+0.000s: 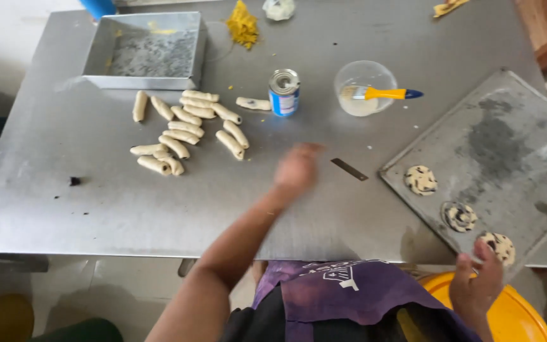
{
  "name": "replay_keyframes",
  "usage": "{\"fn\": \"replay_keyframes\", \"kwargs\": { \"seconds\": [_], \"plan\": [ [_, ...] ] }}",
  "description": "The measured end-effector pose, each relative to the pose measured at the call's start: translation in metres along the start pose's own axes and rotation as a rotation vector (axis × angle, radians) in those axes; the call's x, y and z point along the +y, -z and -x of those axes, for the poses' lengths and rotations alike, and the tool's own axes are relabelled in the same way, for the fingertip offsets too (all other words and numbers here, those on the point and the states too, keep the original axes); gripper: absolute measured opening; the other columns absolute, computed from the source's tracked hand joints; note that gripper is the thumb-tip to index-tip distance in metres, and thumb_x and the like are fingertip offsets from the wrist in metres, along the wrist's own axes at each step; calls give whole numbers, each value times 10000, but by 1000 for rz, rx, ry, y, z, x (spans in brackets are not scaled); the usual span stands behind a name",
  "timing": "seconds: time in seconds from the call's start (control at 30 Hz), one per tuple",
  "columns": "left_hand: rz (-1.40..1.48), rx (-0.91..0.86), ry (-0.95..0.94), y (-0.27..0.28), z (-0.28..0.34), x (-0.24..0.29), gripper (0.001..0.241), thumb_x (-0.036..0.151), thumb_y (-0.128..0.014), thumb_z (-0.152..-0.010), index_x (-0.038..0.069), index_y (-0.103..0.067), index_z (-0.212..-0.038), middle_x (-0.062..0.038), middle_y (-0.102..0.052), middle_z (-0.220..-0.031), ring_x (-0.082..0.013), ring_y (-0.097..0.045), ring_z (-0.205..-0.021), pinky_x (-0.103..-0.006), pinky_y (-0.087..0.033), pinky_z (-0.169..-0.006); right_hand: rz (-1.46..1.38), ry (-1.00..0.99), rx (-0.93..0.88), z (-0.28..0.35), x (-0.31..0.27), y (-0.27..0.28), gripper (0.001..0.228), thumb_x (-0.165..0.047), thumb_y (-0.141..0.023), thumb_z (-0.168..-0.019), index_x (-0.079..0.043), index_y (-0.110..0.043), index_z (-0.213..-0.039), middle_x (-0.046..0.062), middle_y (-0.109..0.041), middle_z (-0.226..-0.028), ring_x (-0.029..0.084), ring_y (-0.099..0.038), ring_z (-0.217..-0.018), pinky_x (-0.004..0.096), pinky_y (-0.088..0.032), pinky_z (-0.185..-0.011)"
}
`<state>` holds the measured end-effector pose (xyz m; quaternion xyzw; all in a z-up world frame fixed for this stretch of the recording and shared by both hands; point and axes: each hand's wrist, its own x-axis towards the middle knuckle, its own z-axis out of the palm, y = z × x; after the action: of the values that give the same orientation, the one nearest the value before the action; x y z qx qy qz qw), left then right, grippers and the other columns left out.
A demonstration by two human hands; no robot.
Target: The person rolls dough pieces into long ropes on a metal table, uses a scraper to cut slits into the ropes, and then coils them into circular shapes. The finished dough pieces are placed onto a metal baking tray.
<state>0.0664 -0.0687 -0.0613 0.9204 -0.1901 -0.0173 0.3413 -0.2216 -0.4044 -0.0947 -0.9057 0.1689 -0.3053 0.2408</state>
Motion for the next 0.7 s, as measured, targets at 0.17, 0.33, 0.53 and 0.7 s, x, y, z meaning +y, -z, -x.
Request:
{"fn": "replay_keyframes", "kwargs": {
  "seconds": [0.17, 0.33, 0.53, 0.7],
  "plan": [
    [-271, 378, 833, 99, -20, -123, 432, 457, -534, -862, 102, -582, -1105, -142, -540, -1130, -359, -547, -1037, -451, -478, -854, -125, -124, -235, 9, -80, -59, 503, -303, -536, -923, 9, -572, -1316, 179, -583, -1164, 281, -583, -925, 393, -453, -845],
    [-218, 87, 775, 90, -15, -168, 572, 589, -556, -862, 123, -499, -1190, -123, -474, -1208, -342, -464, -1175, -457, -442, -938, -66, 245, -240, 1, -120, -125, 500, -442, -591, -886, -77, -651, -1223, 82, -640, -1037, 244, -612, -805, 397, -457, -801],
    [-92, 536, -132, 96, 102, -78, 236, 194, -683, -862, 111, -557, -1044, -68, -556, -751, -298, -613, -667, -414, -512, -559, -95, 263, -185, -8, -131, -127, 401, -264, -675, -836, -49, -655, -1174, 100, -651, -990, 279, -601, -747, 389, -484, -691],
    [-281, 186, -410, 46, 137, -68, 726, 553, -109, -984, 59, -324, -1472, -179, -344, -1511, -448, -315, -1360, -611, -223, -1069, 31, 225, -212, -10, -142, -126, 341, -285, -627, -897, -105, -648, -1185, 43, -634, -1018, 254, -607, -875, 366, -470, -806]
  ]
}}
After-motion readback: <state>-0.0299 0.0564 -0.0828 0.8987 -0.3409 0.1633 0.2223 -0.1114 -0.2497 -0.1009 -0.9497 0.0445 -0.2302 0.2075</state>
